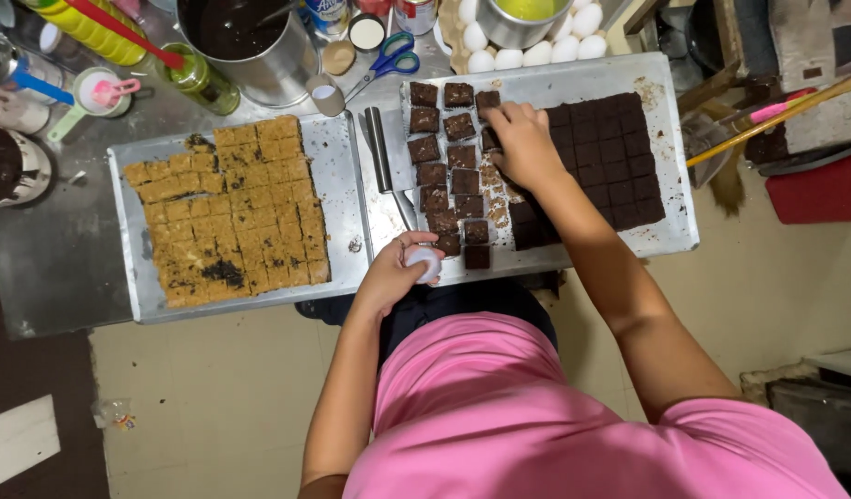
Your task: The person places squares of dark cake into white paper liners by hand and arranges them on a metal tray.
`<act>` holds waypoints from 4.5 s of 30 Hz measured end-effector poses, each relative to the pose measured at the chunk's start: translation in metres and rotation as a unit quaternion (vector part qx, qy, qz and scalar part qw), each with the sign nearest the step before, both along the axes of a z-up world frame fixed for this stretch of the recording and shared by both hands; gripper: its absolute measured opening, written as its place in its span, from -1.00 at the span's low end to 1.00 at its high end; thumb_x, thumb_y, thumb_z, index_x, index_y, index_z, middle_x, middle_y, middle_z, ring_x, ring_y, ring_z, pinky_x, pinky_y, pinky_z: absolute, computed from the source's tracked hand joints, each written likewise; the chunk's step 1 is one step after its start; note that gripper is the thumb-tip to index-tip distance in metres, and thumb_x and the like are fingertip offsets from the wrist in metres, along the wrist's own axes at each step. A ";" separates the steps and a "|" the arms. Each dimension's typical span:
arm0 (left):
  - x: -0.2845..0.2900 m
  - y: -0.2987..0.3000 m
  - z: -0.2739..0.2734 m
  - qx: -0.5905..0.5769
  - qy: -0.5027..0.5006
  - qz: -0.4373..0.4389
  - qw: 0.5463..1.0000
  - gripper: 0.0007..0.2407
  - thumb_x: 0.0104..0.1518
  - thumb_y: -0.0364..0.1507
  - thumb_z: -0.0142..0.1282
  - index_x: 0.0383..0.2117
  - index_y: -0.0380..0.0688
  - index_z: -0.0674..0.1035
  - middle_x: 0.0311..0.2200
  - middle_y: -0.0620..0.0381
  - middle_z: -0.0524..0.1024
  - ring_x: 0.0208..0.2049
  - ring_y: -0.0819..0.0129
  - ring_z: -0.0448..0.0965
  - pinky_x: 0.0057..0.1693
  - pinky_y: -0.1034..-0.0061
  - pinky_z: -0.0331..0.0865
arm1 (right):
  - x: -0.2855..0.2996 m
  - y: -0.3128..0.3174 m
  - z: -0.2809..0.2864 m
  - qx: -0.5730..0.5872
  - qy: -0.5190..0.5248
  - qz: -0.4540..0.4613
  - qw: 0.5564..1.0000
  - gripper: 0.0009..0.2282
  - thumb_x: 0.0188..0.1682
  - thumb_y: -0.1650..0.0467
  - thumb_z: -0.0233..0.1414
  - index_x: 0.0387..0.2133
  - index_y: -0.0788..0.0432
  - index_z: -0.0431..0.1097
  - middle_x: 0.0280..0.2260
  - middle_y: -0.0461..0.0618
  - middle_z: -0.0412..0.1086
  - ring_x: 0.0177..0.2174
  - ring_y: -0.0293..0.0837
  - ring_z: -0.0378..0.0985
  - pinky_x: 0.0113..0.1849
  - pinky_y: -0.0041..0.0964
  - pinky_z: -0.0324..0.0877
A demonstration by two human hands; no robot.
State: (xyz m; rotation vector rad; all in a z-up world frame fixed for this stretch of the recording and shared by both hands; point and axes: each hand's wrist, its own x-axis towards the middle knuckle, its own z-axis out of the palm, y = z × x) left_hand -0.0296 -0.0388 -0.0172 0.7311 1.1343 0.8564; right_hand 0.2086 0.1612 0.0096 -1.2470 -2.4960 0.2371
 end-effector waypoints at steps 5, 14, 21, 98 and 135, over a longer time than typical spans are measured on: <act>0.002 0.000 0.002 0.049 0.045 0.001 0.998 -0.68 0.12 -0.67 0.15 0.04 -0.30 0.53 -0.19 -0.02 0.68 -0.13 0.42 0.65 -0.02 0.59 0.52 | -0.002 -0.048 0.029 -0.069 0.099 0.007 0.993 -0.51 -0.15 0.33 0.31 0.05 0.20 0.38 0.00 0.17 0.39 0.00 0.15 0.36 0.03 0.01 0.17; 0.019 0.005 -0.022 0.093 0.059 0.060 0.992 -0.82 0.16 -0.63 0.18 -0.12 -0.36 0.62 -0.32 0.00 0.68 -0.35 0.49 0.64 -0.20 0.62 0.51 | -0.028 -0.137 0.047 -0.236 0.243 0.053 0.940 -0.62 -0.12 0.31 0.31 -0.08 0.21 0.47 -0.20 0.04 0.47 -0.24 -0.14 0.54 -0.21 -0.26 0.44; 0.031 0.004 -0.015 0.104 0.095 0.104 0.984 -0.88 0.17 -0.56 0.19 -0.21 -0.34 0.63 -0.45 0.14 0.62 -0.46 0.55 0.56 -0.31 0.63 0.45 | -0.039 -0.157 0.009 -0.329 0.341 -0.044 0.880 -0.75 -0.09 0.45 0.29 -0.20 0.29 0.46 -0.24 -0.03 0.46 -0.40 -0.32 0.57 -0.36 -0.46 0.48; 0.035 0.015 -0.003 0.022 0.164 0.097 0.981 -0.77 0.14 -0.49 0.05 -0.12 -0.30 0.64 -0.50 0.13 0.62 -0.59 0.56 0.52 -0.45 0.64 0.34 | 0.077 -0.098 0.000 -0.062 -0.103 0.103 0.987 -0.24 -0.39 0.14 0.40 0.16 0.02 0.35 0.04 -0.02 0.37 0.09 0.10 0.28 0.15 0.41 -0.05; 0.034 0.035 0.020 0.071 0.241 0.091 0.964 -0.83 0.18 -0.38 0.15 -0.40 -0.25 0.68 -0.55 0.12 0.64 -0.54 0.56 0.51 -0.35 0.59 0.38 | 0.076 -0.091 -0.009 -0.112 0.061 -0.014 0.992 -0.78 -0.01 0.39 0.24 -0.12 0.10 0.44 -0.20 0.01 0.49 -0.11 0.02 0.42 0.04 -0.02 0.20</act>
